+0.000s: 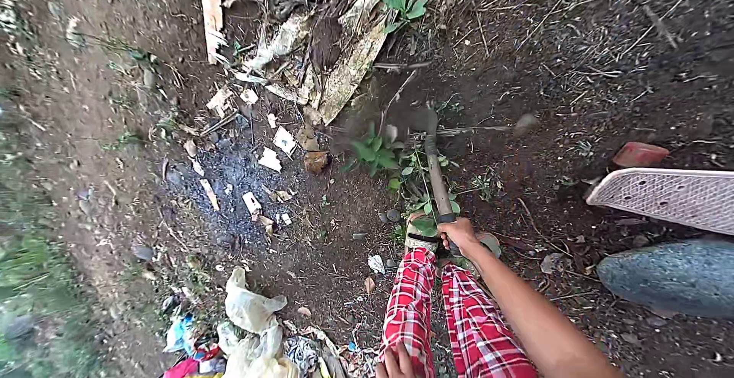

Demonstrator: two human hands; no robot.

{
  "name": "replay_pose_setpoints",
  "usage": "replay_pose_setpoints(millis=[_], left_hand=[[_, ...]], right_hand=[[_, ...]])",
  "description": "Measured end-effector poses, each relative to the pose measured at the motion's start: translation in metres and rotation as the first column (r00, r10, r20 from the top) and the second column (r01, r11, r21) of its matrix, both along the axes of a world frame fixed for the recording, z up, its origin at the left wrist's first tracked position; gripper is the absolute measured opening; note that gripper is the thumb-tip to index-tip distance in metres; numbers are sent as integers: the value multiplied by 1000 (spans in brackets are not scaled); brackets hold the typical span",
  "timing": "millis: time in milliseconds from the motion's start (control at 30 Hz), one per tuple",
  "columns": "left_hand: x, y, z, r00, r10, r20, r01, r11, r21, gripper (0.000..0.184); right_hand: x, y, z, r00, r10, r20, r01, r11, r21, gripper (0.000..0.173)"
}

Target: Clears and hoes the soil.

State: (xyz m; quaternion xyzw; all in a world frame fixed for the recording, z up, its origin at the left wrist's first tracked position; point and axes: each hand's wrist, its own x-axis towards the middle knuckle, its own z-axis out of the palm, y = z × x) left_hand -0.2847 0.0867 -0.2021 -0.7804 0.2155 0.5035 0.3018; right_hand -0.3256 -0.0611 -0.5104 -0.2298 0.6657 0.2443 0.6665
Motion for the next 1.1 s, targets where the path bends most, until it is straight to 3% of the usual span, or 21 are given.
replay_pose_setpoints(millis=[100, 167, 233, 267, 333, 400, 433, 500, 633, 700, 767, 833, 900, 933, 967, 1033, 1100], left_hand=[[-2, -1, 1, 1000, -11, -18, 11, 1000, 3, 72], [-3, -2, 1, 1000, -17, -19, 17, 1000, 15, 72], [-5, 1, 0, 999, -38, 5, 38, 999, -4, 71], [-7, 3, 0, 999, -51, 17, 52, 999, -17, 70], [-7, 2, 0, 998, -62, 13, 62, 998, -19, 70], [-5, -3, 1, 999, -53, -9, 53, 998, 16, 71], [-4, -7, 2, 999, -37, -21, 37, 999, 39, 72], [-2, -11, 2, 999, -6, -32, 9, 997, 72, 74], [-6, -13, 2, 999, -1, -36, 4, 997, 71, 75], [-8, -10, 2, 999, -16, -32, 18, 998, 63, 75], [-9, -8, 1, 1000, -15, -24, 16, 998, 55, 74], [-8, -8, 0, 999, -5, -34, 8, 997, 78, 73], [-6, -9, 0, 999, -1, -41, 4, 997, 80, 72], [-5, -11, 0, 999, 12, -47, -7, 996, 86, 72], [-5, -11, 1, 998, 19, -52, -14, 995, 94, 72], [-3, -11, -1, 998, 20, -53, -15, 995, 99, 72], [-3, -10, 1, 998, 21, -55, -15, 995, 101, 72]], right_hand=[[-1, -46, 32, 913, -406, 42, 408, 909, -83, 5], [13, -80, 33, 757, -636, 148, 653, 737, -172, 12], [29, -102, 22, 632, -734, 248, 775, 596, -212, 15], [33, -99, 12, 628, -735, 256, 778, 586, -228, 14], [20, -52, -18, 779, -606, 160, 627, 746, -225, 8], [-15, 15, -29, 976, -217, 17, 218, 973, -78, 10], [-29, 35, -21, 999, -35, -21, 35, 999, 3, 16], [-46, 46, 5, 994, 100, -43, -97, 993, 70, 19], [-47, -5, 46, 983, -176, -48, 174, 984, -37, 13], [-26, -41, 50, 907, -421, 1, 417, 898, -138, 6], [6, -70, 44, 780, -620, 88, 623, 753, -211, 10], [30, -62, 25, 726, -673, 140, 686, 700, -199, 12], [26, -6, 3, 875, -476, 82, 483, 867, -119, 6], [13, 26, -2, 971, -233, 43, 235, 971, -43, 12], [-3, 51, 0, 998, 54, 38, -55, 998, 43, 22], [-31, 73, 7, 891, 446, 79, -453, 884, 119, 33], [-54, 68, 21, 797, 590, 130, -603, 786, 135, 39]])
